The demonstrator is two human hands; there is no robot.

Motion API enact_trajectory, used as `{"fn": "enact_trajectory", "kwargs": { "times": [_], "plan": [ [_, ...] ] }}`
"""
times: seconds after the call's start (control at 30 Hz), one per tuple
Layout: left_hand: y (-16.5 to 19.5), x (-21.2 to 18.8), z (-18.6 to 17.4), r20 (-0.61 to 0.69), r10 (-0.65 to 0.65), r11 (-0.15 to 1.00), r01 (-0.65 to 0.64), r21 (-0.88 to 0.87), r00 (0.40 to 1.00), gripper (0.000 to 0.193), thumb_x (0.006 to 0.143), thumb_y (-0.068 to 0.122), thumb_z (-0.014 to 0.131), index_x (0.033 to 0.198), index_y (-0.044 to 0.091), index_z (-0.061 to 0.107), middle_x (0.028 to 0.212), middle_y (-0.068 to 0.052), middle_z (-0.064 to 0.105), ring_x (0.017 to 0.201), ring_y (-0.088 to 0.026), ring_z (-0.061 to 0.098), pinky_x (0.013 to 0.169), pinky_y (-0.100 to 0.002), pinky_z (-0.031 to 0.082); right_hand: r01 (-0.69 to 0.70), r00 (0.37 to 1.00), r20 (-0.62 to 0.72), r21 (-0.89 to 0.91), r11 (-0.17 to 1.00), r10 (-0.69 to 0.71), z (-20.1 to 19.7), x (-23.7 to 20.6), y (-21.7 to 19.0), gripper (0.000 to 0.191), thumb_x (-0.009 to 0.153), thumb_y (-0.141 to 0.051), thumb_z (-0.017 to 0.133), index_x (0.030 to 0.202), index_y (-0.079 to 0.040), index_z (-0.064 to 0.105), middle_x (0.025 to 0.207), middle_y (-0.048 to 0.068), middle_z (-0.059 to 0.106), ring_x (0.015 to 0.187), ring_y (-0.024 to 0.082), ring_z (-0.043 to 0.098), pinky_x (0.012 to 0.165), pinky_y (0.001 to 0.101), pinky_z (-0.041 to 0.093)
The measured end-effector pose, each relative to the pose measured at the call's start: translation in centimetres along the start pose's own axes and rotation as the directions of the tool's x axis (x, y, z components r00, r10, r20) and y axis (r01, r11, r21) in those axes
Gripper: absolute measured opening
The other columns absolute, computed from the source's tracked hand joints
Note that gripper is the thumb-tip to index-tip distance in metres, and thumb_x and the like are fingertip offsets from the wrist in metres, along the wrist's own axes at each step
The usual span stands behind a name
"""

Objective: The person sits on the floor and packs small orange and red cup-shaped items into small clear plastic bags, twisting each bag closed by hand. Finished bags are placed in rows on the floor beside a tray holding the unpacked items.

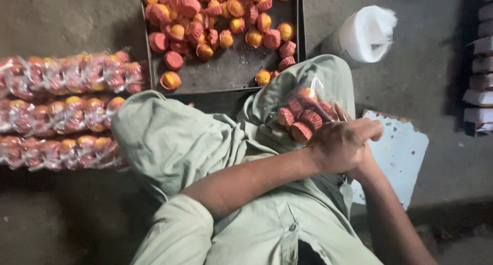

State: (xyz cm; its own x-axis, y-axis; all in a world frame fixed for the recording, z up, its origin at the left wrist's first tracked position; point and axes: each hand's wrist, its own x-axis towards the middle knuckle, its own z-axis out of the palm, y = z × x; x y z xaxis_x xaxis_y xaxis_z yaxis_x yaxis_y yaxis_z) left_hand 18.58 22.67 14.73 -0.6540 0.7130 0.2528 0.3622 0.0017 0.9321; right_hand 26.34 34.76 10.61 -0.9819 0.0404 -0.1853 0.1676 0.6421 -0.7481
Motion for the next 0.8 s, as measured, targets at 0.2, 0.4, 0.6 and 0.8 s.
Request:
{"fn": "enact_trajectory", "kwargs": {
  "times": [0.2, 0.4, 0.6, 0.8],
  "plan": [
    [0.2, 2.4, -3.5, 0.021, 0.150, 0.984, -0.151, 0.094, 0.988, 0.014, 0.082, 0.014, 0.066, 0.091, 0.007, 0.059, 0.088, -0.012, 0.066, 0.088, -0.035, 0.070, 0.076, -0.047, 0.054, 0.129, 0.989, -0.026, -0.303, 0.944, -0.144, -2.0, -4.0, -1.2, 0.036, 0.066, -0.001, 0.071, 0.100, -0.013, 0.073, 0.110, 0.013, 0.066, 0.109, 0.037, 0.057, 0.096, 0.0440, 0.048],
    [-0.2, 5.6, -9.1, 0.784, 0.011, 0.718, -0.550, 0.427, 0.621, 0.009, 0.082, 0.022, 0.068, 0.085, 0.013, 0.069, 0.091, -0.012, 0.070, 0.090, -0.028, 0.071, 0.080, -0.043, 0.055, 0.433, 0.871, -0.006, -0.463, 0.774, -0.491, -2.8, -2.8, -2.1, 0.036, 0.064, -0.004, 0.074, 0.099, -0.004, 0.068, 0.112, 0.016, 0.066, 0.102, 0.035, 0.067, 0.095, 0.0557, 0.047],
    [-3.3, 3.6, -14.5, 0.434, 0.360, 0.745, -0.534, 0.399, 0.826, 0.020, 0.080, 0.015, 0.072, 0.097, 0.007, 0.067, 0.111, -0.007, 0.065, 0.114, -0.027, 0.055, 0.088, -0.044, 0.045, 0.304, 0.818, -0.394, -0.322, 0.896, -0.419, -0.6, 2.2, -2.5, 0.019, 0.081, 0.005, 0.068, 0.094, -0.004, 0.056, 0.107, 0.020, 0.061, 0.087, 0.032, 0.063, 0.070, 0.0393, 0.052],
    [-5.1, -4.6, -11.6, -0.282, -0.149, 0.906, 0.245, 0.345, 0.948, 0.015, 0.086, -0.001, 0.063, 0.100, 0.003, 0.058, 0.101, -0.015, 0.063, 0.101, -0.039, 0.060, 0.089, -0.050, 0.051, 0.029, 0.993, -0.116, 0.380, 0.925, 0.017, 2.6, 4.7, -3.4, 0.026, 0.091, 0.002, 0.065, 0.113, -0.005, 0.052, 0.093, 0.009, 0.062, 0.081, 0.016, 0.061, 0.072, 0.0291, 0.051]
  ]
}}
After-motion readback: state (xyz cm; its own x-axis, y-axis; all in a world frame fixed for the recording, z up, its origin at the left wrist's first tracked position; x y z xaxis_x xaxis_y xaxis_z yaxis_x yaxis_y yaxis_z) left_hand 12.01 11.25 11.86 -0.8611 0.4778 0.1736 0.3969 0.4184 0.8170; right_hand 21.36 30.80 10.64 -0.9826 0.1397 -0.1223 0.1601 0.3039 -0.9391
